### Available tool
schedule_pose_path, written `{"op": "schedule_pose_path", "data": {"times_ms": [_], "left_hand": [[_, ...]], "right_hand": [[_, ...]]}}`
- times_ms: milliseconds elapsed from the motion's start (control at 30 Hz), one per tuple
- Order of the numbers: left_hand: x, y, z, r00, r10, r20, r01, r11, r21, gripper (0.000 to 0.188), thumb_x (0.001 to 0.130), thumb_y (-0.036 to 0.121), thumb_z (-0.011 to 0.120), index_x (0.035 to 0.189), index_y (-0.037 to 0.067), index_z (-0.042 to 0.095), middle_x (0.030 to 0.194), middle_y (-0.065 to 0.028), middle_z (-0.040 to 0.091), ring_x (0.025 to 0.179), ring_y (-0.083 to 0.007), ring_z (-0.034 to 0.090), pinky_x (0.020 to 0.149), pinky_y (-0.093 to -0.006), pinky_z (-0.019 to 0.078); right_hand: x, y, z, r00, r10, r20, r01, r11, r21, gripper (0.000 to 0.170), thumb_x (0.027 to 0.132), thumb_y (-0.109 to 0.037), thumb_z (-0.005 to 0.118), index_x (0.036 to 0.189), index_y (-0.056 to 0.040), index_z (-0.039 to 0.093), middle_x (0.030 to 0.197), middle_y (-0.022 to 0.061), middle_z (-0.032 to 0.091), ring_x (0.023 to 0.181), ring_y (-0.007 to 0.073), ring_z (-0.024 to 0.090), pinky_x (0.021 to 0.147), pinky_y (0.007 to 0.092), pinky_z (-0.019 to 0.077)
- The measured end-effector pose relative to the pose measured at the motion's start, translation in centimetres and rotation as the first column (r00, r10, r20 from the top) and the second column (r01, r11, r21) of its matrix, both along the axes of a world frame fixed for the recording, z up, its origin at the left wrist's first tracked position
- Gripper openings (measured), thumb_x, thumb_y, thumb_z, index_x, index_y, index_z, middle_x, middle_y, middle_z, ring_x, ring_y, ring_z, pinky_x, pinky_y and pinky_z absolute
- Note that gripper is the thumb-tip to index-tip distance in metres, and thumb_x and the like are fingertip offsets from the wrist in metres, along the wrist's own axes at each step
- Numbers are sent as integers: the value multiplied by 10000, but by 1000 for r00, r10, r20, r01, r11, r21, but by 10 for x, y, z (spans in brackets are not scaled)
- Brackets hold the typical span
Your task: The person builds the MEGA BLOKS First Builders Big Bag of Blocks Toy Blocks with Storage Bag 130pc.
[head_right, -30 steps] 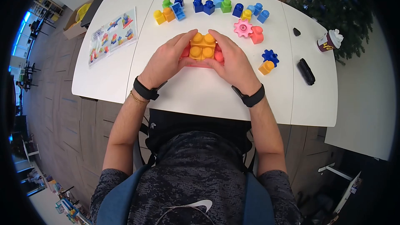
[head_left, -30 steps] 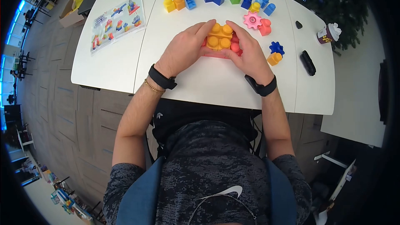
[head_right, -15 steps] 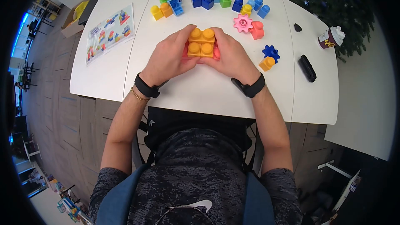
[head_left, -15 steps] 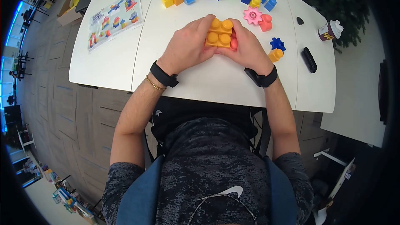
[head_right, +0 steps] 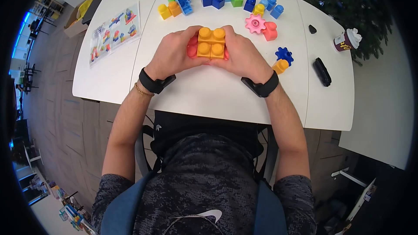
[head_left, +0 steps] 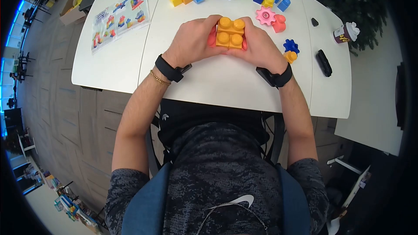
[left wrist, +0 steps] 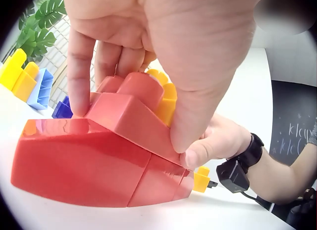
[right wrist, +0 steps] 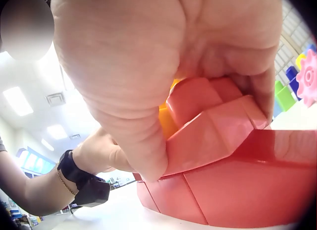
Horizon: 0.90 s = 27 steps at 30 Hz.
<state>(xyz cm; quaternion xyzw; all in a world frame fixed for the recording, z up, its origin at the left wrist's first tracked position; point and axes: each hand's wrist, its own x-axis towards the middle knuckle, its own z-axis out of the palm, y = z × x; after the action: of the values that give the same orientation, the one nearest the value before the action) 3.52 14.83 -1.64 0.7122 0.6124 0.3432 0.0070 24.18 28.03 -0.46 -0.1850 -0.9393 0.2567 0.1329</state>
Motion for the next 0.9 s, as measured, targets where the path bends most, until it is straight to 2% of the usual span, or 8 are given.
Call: {"op": "schedule_pose_path", "data": {"times_ms": [200,267,367,467,600,700,767,900], "left_hand": [[1,-2,4,997,19,74,-13,997,-75,791,746,357,979,1377,50,614,1099,-181,778,993,-388,758,878,-427,616],[3,-3,4,997,23,72,-19,998,-57,780,754,391,967,1358,49,613,1092,-181,768,1003,-386,749,868,-436,610],[2,-4,3,998,24,57,-21,998,-59,802,764,428,956,1371,44,601,1093,-188,752,1030,-389,735,874,-447,602],[-4,-9,4,999,-5,47,8,998,-62,873,770,442,956,1444,32,580,1145,-215,748,1063,-397,733,911,-439,601],[-34,-16,-6,981,-90,171,95,995,-24,877,830,458,927,1498,-7,601,1308,-245,741,1151,-366,743,978,-404,601],[-64,-19,-3,944,74,322,13,966,-260,729,907,400,892,1486,28,651,1435,-177,713,1294,-272,702,1054,-398,575],[-81,-12,-3,946,174,275,-106,964,-245,585,963,361,850,1416,21,703,1341,-177,760,1202,-260,748,1005,-381,603],[-105,9,2,962,252,104,-236,961,-144,582,974,383,832,1418,31,699,1350,-196,749,1212,-313,743,1024,-402,598]], "right_hand": [[1,1,-5,998,-14,-58,11,999,-51,764,804,-332,950,1307,12,489,1097,246,742,1014,410,758,842,433,610],[1,2,-3,1000,-24,0,24,995,-95,779,824,-358,961,1348,-29,487,1159,184,751,1072,330,769,904,369,596],[0,1,0,999,-30,13,31,992,-126,829,811,-356,970,1394,-32,478,1207,178,742,1112,317,763,944,361,591],[4,6,-2,997,45,-70,-57,982,-180,945,769,-335,977,1490,-30,447,1212,255,743,1145,400,742,960,419,597],[27,13,8,991,30,-128,-44,993,-107,1053,762,-314,982,1600,-45,403,1314,254,728,1249,373,711,1034,417,573],[51,28,7,987,3,-160,-15,997,-71,947,793,-274,958,1577,-28,487,1396,231,708,1333,349,672,1086,409,547],[66,33,13,972,-167,-165,174,984,31,647,849,-237,908,1409,-33,656,1328,196,734,1259,361,694,1042,409,558],[102,32,25,907,-420,-35,421,894,151,433,900,-235,855,1281,-68,734,1191,181,747,1130,364,710,960,429,565]]}}
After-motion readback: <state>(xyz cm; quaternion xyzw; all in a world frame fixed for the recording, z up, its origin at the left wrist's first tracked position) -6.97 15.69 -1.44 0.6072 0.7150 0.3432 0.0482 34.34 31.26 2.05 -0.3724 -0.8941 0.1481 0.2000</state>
